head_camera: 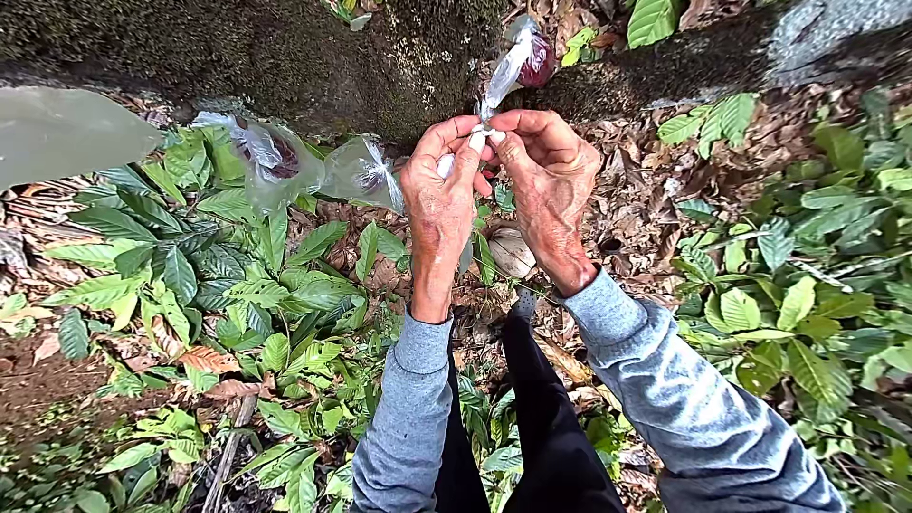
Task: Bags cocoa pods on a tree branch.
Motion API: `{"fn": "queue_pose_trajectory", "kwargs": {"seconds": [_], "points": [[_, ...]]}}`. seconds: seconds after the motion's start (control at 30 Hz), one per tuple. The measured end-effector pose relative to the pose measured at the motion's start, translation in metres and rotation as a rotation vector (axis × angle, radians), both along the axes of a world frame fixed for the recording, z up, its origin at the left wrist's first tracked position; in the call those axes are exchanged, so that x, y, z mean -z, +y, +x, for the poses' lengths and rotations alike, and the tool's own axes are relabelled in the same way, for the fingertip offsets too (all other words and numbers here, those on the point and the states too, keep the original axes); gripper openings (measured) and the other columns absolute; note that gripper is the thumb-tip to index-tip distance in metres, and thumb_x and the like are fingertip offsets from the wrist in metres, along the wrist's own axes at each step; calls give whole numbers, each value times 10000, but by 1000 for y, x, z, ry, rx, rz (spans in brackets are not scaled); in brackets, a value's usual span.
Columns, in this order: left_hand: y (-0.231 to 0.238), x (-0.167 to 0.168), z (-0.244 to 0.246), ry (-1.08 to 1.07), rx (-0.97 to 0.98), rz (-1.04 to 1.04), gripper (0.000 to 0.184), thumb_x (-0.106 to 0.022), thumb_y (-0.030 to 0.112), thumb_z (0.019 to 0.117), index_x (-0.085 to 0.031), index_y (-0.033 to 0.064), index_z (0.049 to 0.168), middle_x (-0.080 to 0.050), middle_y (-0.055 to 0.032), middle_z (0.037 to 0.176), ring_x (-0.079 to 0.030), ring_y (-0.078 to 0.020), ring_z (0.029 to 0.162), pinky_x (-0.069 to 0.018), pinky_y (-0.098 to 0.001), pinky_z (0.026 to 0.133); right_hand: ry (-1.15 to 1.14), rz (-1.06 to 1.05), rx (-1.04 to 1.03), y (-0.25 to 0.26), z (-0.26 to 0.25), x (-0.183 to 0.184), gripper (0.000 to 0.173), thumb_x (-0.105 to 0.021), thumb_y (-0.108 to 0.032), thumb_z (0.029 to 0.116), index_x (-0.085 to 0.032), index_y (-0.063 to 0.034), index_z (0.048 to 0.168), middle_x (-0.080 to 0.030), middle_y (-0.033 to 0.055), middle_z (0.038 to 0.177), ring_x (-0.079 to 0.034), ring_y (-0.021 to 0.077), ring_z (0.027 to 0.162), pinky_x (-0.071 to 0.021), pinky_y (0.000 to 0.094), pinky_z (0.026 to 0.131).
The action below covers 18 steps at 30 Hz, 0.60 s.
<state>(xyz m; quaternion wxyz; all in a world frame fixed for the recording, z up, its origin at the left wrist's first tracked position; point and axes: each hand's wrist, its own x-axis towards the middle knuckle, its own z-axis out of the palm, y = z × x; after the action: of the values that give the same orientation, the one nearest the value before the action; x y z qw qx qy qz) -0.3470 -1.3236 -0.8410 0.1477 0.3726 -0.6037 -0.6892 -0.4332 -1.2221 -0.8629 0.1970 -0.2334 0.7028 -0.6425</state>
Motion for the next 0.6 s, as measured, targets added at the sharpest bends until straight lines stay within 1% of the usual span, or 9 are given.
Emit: {"fn": "queue_pose_trajectory", "kwargs": {"seconds": [0.07, 0.17, 0.27, 0.37, 0.4, 0.43, 0.47, 0.53, 0.6], "points": [[-1, 4, -9, 12, -13, -17, 230, -574, 162, 1056, -637, 139, 1276, -668, -77, 803, -497, -133, 413, -414, -218, 319, 9, 10, 36, -6, -2, 4, 169, -633, -22, 993, -673, 12, 1154, -701, 55, 920, -669, 60, 773, -569, 180, 685], [1, 5, -15, 23, -65, -11, 204, -604, 132, 1037, -656, 115, 1234, -663, -85, 782, -485, -132, 397, -403, -214, 305, 1, 21, 23, -3, 0, 2, 162, -637, -36, 997, -687, 2, 1146, -702, 54, 903, -664, 76, 736, -565, 188, 639], [8, -2, -7, 29, -90, 33, 180, -595, 183, 1047, -657, 138, 1209, -601, -82, 664, -448, -140, 374, -369, -223, 304, 2, 17, -2, 0, 1, 0, 177, -627, -35, 1002, -685, 6, 1164, -696, 68, 936, -667, 99, 756, -569, 201, 647], [14, 1, -5, 7, -102, -24, 188, -577, 243, 1060, -637, 167, 1222, -583, -66, 664, -475, -150, 403, -404, -236, 325, -3, 6, -8, -1, 2, -1, 194, -634, -35, 999, -673, 13, 1183, -689, 70, 950, -669, 95, 771, -577, 195, 657], [15, 3, -6, -3, -108, -38, 191, -573, 254, 1062, -626, 173, 1227, -575, -63, 664, -471, -148, 402, -399, -235, 323, -8, 20, -2, -2, 3, -2, 208, -640, -40, 997, -670, 6, 1197, -694, 65, 962, -671, 90, 777, -574, 192, 659], [15, 5, -8, -6, -112, -50, 192, -567, 256, 1065, -618, 170, 1230, -573, -66, 671, -464, -147, 398, -390, -233, 318, -10, 29, 0, -4, 3, -2, 231, -638, -42, 998, -662, 5, 1223, -699, 66, 989, -678, 88, 802, -579, 192, 681], [15, 6, -8, -7, -101, -73, 198, -557, 249, 1069, -608, 166, 1242, -588, -69, 706, -480, -149, 414, -405, -238, 328, -15, 33, 9, -6, 2, -1, 250, -635, -38, 1000, -658, 9, 1244, -704, 75, 1021, -686, 89, 828, -585, 196, 705], [15, 7, -6, -17, -58, -159, 225, -562, 203, 1065, -610, 151, 1279, -635, -70, 819, -528, -151, 475, -449, -247, 366, -30, 52, 21, -12, -2, 1, 255, -624, -45, 1007, -667, 5, 1254, -699, 80, 1063, -684, 86, 858, -586, 204, 737], [13, 8, -4, -58, -16, -251, 223, -590, 181, 1050, -621, 132, 1265, -653, -70, 863, -545, -158, 504, -455, -258, 388, -50, 67, -9, -8, -3, -3, 229, -613, -70, 1018, -663, -12, 1234, -697, 68, 1026, -678, 86, 820, -583, 208, 702]]}}
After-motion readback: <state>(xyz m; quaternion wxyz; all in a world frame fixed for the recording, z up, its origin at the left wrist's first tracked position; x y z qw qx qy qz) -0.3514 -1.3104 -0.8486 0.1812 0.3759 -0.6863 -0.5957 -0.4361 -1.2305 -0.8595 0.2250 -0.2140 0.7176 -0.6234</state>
